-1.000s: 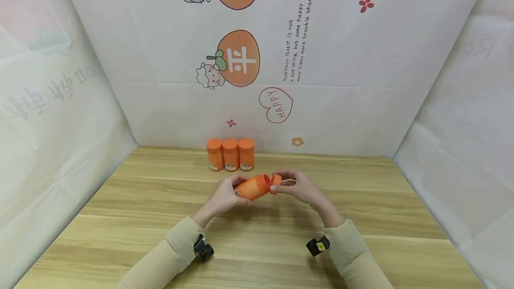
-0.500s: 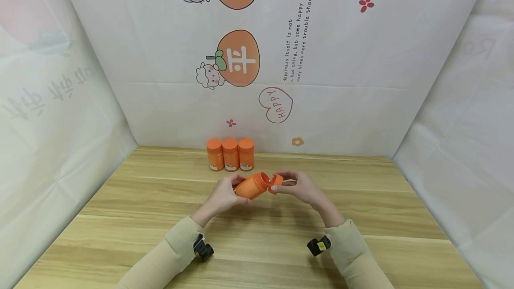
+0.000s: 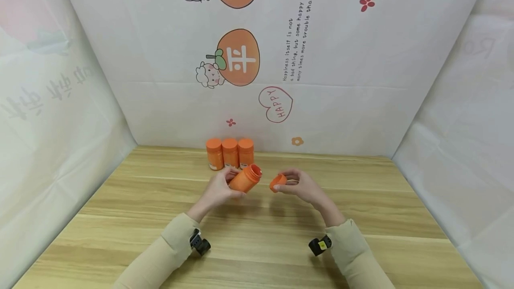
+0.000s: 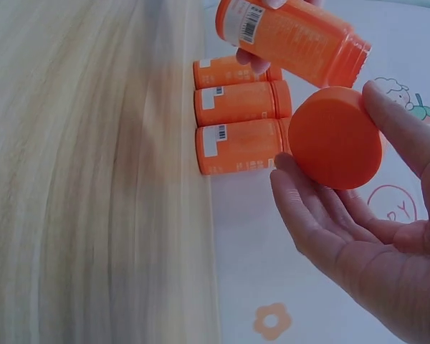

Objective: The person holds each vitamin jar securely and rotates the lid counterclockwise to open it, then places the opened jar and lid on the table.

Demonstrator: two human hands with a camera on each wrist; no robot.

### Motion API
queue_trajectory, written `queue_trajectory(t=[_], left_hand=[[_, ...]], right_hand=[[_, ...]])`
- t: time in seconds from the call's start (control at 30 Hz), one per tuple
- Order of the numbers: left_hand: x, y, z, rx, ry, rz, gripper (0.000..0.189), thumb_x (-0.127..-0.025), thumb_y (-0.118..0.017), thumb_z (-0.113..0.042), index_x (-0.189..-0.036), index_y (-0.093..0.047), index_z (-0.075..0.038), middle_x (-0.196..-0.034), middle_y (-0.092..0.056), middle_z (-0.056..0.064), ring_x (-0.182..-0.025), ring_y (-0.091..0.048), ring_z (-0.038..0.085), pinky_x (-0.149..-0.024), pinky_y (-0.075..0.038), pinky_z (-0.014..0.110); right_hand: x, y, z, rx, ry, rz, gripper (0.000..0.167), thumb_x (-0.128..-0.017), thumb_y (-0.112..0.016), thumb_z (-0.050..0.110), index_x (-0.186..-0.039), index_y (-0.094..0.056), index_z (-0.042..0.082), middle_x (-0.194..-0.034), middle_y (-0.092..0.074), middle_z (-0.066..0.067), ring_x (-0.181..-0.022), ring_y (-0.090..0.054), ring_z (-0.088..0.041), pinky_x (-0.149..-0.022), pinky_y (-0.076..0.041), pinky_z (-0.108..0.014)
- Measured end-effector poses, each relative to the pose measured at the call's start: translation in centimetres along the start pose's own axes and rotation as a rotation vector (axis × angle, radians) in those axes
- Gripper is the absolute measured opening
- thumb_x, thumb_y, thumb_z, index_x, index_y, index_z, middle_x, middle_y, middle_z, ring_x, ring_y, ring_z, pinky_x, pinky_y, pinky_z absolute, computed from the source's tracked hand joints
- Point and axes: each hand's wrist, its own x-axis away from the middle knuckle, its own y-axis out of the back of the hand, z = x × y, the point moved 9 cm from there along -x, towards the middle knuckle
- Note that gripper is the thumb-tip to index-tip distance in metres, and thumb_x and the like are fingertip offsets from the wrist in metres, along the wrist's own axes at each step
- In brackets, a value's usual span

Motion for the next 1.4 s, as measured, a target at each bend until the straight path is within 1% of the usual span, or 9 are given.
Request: queue_trajectory(t=[0.2,0.33,0.57,0.77,0.87,0.93,1.03,1.23,1.4], left_hand=[[-0.2,1.0,0.3,0.041,0.02,-0.052,0.057,-0.063,-0.082,-0.004,-0.113,-0.054,-0.007,-0.11,-0.064,0.013,-0.1,-0.062,0.026,-0.089,-0.047,0.044],[-0.3,1.6,0.8,0.045,0.042,-0.08,0.059,-0.063,-0.082,-0.005,-0.115,-0.055,-0.008,-0.109,-0.064,0.012,-0.097,-0.06,0.025,-0.087,-0.046,0.043],[-0.5,2.4,1.0,0.018,0.008,-0.105,0.057,-0.062,-0.082,-0.003,-0.115,-0.06,-0.006,-0.109,-0.065,0.01,-0.096,-0.06,0.024,-0.088,-0.046,0.042],[-0.5,3.1,1.3,-0.034,-0.001,-0.119,0.051,-0.062,-0.082,-0.004,-0.109,-0.063,-0.008,-0.103,-0.066,0.008,-0.089,-0.058,0.021,-0.084,-0.045,0.039],[-0.6,3.5,1.5,-0.033,0.007,-0.123,0.051,-0.062,-0.082,-0.004,-0.108,-0.062,-0.008,-0.102,-0.066,0.008,-0.089,-0.058,0.021,-0.084,-0.045,0.039],[-0.6,3.7,1.6,-0.026,0.016,-0.124,0.051,-0.062,-0.082,-0.004,-0.108,-0.061,-0.007,-0.102,-0.066,0.009,-0.089,-0.058,0.022,-0.085,-0.045,0.041],[-0.6,4.0,1.9,-0.025,0.04,-0.125,0.052,-0.063,-0.081,-0.004,-0.11,-0.06,-0.006,-0.105,-0.065,0.01,-0.092,-0.058,0.024,-0.087,-0.045,0.044],[-0.7,4.7,3.0,-0.047,0.09,-0.139,0.055,-0.062,-0.082,-0.003,-0.112,-0.059,-0.006,-0.108,-0.066,0.011,-0.096,-0.059,0.026,-0.089,-0.045,0.046],[-0.7,5.2,3.8,-0.057,0.122,-0.155,0.055,-0.061,-0.082,-0.002,-0.111,-0.059,-0.007,-0.107,-0.066,0.012,-0.095,-0.06,0.025,-0.089,-0.046,0.045]], right_hand=[[0.0,0.4,-0.3,0.039,0.011,-0.009,0.064,-0.084,-0.072,0.03,-0.133,-0.046,-0.001,-0.119,-0.059,-0.017,-0.107,-0.058,-0.023,-0.087,-0.05,-0.031],[-0.1,0.8,-0.6,0.03,-0.012,-0.022,0.064,-0.083,-0.073,0.031,-0.133,-0.046,0.002,-0.12,-0.058,-0.015,-0.107,-0.056,-0.023,-0.088,-0.049,-0.031],[-0.3,1.6,-1.3,0.058,-0.016,-0.037,0.064,-0.082,-0.073,0.034,-0.135,-0.047,0.009,-0.129,-0.055,-0.013,-0.118,-0.051,-0.027,-0.093,-0.046,-0.033],[-0.5,2.2,-1.9,0.062,0.002,-0.046,0.058,-0.082,-0.073,0.031,-0.131,-0.053,0.007,-0.124,-0.06,-0.014,-0.105,-0.059,-0.018,-0.086,-0.048,-0.024],[-0.4,2.5,-2.0,0.102,0.007,-0.054,0.057,-0.083,-0.073,0.032,-0.13,-0.055,0.007,-0.122,-0.061,-0.015,-0.102,-0.06,-0.015,-0.084,-0.048,-0.023],[-0.4,2.8,-2.2,0.127,-0.005,-0.068,0.057,-0.082,-0.073,0.034,-0.13,-0.056,0.008,-0.122,-0.061,-0.014,-0.103,-0.059,-0.015,-0.084,-0.047,-0.023],[-0.3,3.1,-2.5,0.154,-0.019,-0.074,0.059,-0.082,-0.072,0.036,-0.131,-0.055,0.008,-0.123,-0.06,-0.014,-0.106,-0.058,-0.019,-0.086,-0.048,-0.027],[-0.2,3.6,-3.2,0.146,-0.039,-0.085,0.064,-0.082,-0.072,0.035,-0.134,-0.051,0.003,-0.127,-0.058,-0.017,-0.113,-0.058,-0.028,-0.092,-0.048,-0.038],[-0.2,4.0,-3.6,0.138,-0.049,-0.101,0.065,-0.083,-0.073,0.033,-0.133,-0.05,0.0,-0.127,-0.057,-0.019,-0.114,-0.058,-0.029,-0.092,-0.048,-0.037]])
